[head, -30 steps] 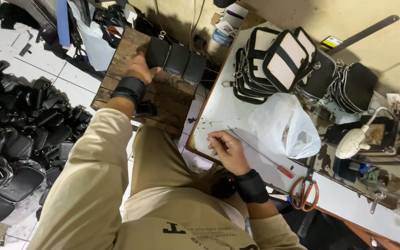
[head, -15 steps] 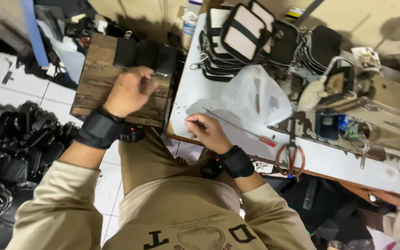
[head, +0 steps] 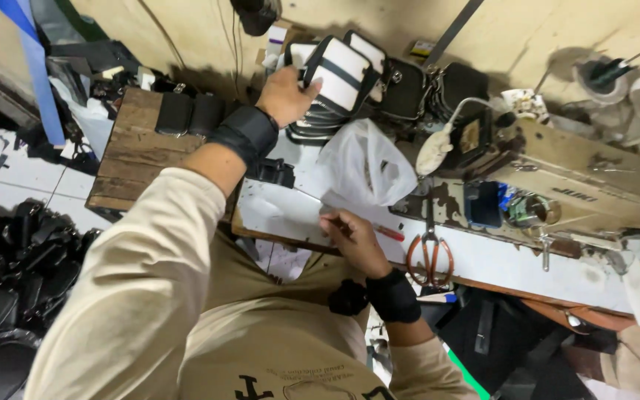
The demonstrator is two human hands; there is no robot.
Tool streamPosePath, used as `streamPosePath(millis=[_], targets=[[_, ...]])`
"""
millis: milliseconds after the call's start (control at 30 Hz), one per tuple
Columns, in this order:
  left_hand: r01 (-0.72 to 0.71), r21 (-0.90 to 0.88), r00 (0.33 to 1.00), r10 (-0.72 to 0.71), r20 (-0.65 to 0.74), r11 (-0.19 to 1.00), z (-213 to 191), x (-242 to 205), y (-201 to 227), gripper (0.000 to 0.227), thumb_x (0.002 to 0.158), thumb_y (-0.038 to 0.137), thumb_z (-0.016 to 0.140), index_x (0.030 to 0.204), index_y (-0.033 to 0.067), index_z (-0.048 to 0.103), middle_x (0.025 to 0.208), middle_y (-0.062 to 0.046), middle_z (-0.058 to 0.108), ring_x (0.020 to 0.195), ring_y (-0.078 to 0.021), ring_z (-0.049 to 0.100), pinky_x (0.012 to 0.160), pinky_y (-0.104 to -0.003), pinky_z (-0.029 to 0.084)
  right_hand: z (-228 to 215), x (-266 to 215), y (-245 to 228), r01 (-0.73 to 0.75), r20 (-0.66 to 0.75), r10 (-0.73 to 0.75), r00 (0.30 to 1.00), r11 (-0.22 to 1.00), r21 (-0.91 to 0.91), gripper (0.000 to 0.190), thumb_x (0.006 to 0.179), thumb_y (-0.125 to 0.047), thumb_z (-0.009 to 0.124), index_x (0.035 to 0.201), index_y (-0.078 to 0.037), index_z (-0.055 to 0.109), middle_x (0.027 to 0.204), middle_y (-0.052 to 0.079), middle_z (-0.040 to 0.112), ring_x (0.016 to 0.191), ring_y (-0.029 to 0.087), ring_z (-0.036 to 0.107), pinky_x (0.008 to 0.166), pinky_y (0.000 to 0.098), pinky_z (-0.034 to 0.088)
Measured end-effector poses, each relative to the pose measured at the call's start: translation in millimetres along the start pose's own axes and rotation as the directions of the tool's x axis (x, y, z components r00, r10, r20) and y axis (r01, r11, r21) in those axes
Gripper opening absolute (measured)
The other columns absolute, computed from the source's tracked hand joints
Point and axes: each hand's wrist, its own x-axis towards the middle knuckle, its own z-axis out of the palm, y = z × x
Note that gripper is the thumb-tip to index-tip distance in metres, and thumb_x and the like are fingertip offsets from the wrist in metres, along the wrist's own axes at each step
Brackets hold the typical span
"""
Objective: Inspecting and adjusting zippers on small leather pouches at a workbench
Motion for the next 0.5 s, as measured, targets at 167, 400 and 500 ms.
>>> streamPosePath(millis=[167, 400, 500], targets=[[0.087, -0.164, 0.988, -0.105, -0.111, 0.983, 10.7, 17.6, 9.1, 0.029, 0.084, 0.032, 0.082, 0.073, 0.0128, 0.063, 0.071, -0.003, 0.066, 0.065, -0.02, 0.064, 0.059, -0.037, 0.051, -23.9, -11.5, -14.7, -0.01, -0.037, 0.007, 0.999, 0.997, -0.072, 0.022, 0.099, -0.026, 0.065, 0.109, -0.009, 0.073, 0.097, 0.002, 0.076, 0.08, 0.011, 0.071, 0.071, 0.0237, 0.057], [-0.463, -0.104, 0.883, 0.448, -0.137, 0.88, -117.4, -97.3, 99.1, 0.017, 0.101, 0.005, 0.071, 0.097, 0.0086, 0.055, 0.082, -0.002, 0.05, 0.072, -0.0157, 0.045, 0.064, -0.031, 0.039, -54.7, -18.2, -57.9, 0.173, -0.222, -0.2, 0.954, 0.976, -0.134, 0.014, 0.101, -0.015, 0.064, 0.114, -0.012, 0.067, 0.113, 0.004, 0.069, 0.076, 0.009, 0.06, 0.062, 0.0205, 0.049], [-0.558, -0.161, 0.83, 0.55, -0.096, 0.814, -154.1, -150.4, 112.7, 0.017, 0.09, -0.006, 0.076, 0.09, -0.0047, 0.059, 0.074, -0.02, 0.056, 0.075, -0.0466, 0.063, 0.071, -0.05, 0.051, -54.6, -8.6, -84.2, 0.408, -0.323, -0.496, 0.806, 0.861, -0.303, 0.045, 0.105, -0.015, 0.064, 0.144, 0.001, 0.047, 0.139, 0.022, 0.051, 0.123, 0.036, 0.058, 0.088, 0.0431, 0.059]])
